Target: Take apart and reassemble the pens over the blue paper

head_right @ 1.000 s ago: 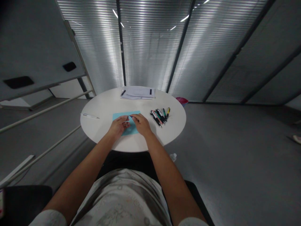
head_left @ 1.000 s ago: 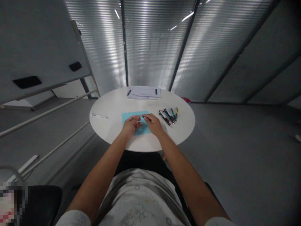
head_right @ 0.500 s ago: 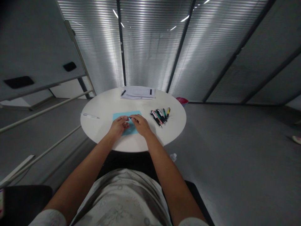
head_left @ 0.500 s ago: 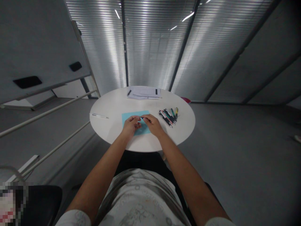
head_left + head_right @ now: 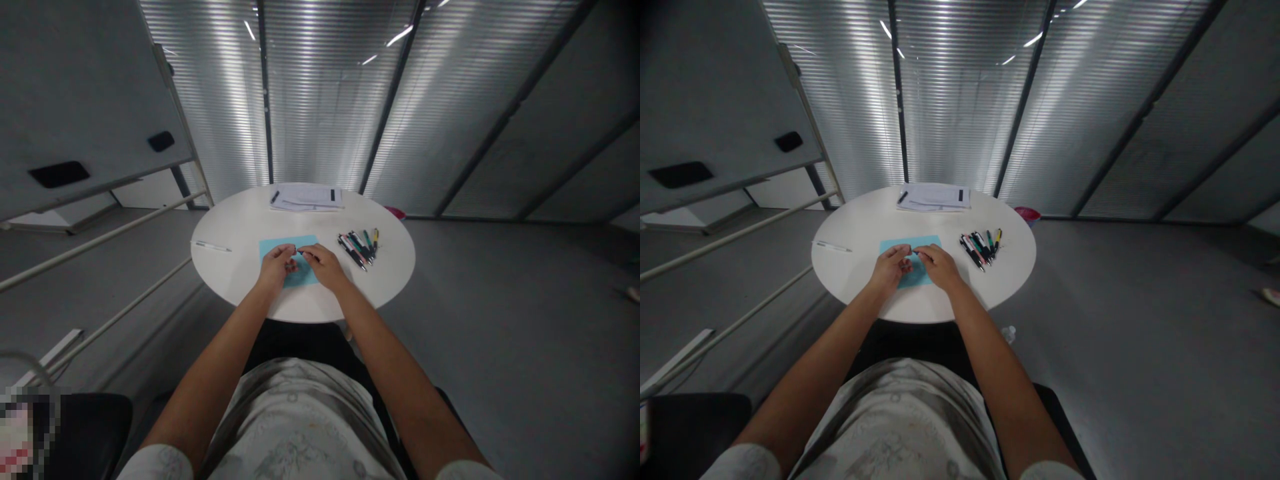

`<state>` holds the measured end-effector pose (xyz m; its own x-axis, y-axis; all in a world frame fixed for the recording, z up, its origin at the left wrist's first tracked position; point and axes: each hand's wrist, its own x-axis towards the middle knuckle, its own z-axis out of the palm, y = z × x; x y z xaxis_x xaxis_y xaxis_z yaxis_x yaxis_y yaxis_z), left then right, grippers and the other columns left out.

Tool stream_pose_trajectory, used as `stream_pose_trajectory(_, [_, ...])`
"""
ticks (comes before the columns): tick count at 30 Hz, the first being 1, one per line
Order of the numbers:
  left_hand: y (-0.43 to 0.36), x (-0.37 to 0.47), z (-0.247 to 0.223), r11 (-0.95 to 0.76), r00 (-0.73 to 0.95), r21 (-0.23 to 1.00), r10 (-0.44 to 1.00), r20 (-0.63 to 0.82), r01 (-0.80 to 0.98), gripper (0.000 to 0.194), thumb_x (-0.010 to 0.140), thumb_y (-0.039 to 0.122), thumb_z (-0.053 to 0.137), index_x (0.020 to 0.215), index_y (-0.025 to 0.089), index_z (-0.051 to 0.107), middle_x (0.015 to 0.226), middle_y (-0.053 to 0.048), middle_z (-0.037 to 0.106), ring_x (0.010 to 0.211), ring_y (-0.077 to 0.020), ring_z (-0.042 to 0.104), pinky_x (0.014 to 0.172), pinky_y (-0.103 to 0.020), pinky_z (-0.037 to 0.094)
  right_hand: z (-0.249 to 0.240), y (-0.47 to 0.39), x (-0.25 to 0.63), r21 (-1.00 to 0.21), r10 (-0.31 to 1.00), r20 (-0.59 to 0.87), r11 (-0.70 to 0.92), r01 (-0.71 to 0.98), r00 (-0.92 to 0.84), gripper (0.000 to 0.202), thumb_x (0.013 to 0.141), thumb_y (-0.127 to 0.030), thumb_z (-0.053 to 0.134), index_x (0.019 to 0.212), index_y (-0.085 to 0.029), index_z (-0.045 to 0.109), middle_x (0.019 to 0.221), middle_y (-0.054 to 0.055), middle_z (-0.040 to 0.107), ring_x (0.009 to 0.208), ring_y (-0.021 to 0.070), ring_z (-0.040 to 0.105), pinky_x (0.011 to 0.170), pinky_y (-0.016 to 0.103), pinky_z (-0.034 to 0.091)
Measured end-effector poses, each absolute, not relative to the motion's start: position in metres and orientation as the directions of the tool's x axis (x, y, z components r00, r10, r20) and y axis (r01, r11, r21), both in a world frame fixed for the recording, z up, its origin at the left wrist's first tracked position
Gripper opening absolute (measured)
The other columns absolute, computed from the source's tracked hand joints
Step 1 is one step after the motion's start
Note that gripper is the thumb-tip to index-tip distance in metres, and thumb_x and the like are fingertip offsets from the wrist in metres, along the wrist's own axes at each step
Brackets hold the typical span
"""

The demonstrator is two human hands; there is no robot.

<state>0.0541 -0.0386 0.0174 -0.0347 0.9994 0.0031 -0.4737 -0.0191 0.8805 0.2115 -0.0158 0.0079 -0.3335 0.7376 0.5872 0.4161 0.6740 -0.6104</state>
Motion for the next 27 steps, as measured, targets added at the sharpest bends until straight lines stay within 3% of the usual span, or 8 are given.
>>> stream_pose_trajectory(12, [-0.035,0.058,0.011,-0.103,-0.129,0.96,0.989,0.072,-0.259,0.021,0.071,0.028,0.071,0.087,0.016,0.065,0.067,0.002,0.057,0.053,-0.0092,0.052,0.051,-0.025,0.045,0.008,-0.018,0.212,-0.524,0.753,0.552,0.647,0.554,-0.357,0.027,0.095,-0.028,0.046,0.109,-0.029,0.07,0.097,0.003,0.066,0.092,0.0181,0.06,0.085,0.032,0.046])
stream_pose_trajectory(20, [-0.033,0.057,0.007,-0.16,-0.119,0.987,0.98,0.158,-0.004,0.015,0.076,0.027,0.064,0.084,0.015,0.064,0.057,0.003,0.055,0.046,-0.0094,0.052,0.047,-0.022,0.043,0.014,-0.024,0.21,-0.443,0.756,0.539,0.63,0.637,-0.373,0.025,0.094,-0.027,0.047,0.107,-0.026,0.068,0.096,0.004,0.065,0.091,0.0186,0.059,0.082,0.031,0.046])
stream_pose_trajectory(27, [-0.031,0.058,0.005,-0.139,-0.123,0.99,0.983,0.137,-0.004,0.017,0.076,0.03,0.065,0.081,0.015,0.063,0.053,0.004,0.054,0.043,-0.0089,0.051,0.045,-0.021,0.042,0.013,-0.022,0.21,-0.472,0.74,0.57,0.65,0.595,-0.357,0.016,0.089,-0.023,0.055,0.1,-0.023,0.067,0.092,0.004,0.063,0.088,0.018,0.058,0.081,0.03,0.045])
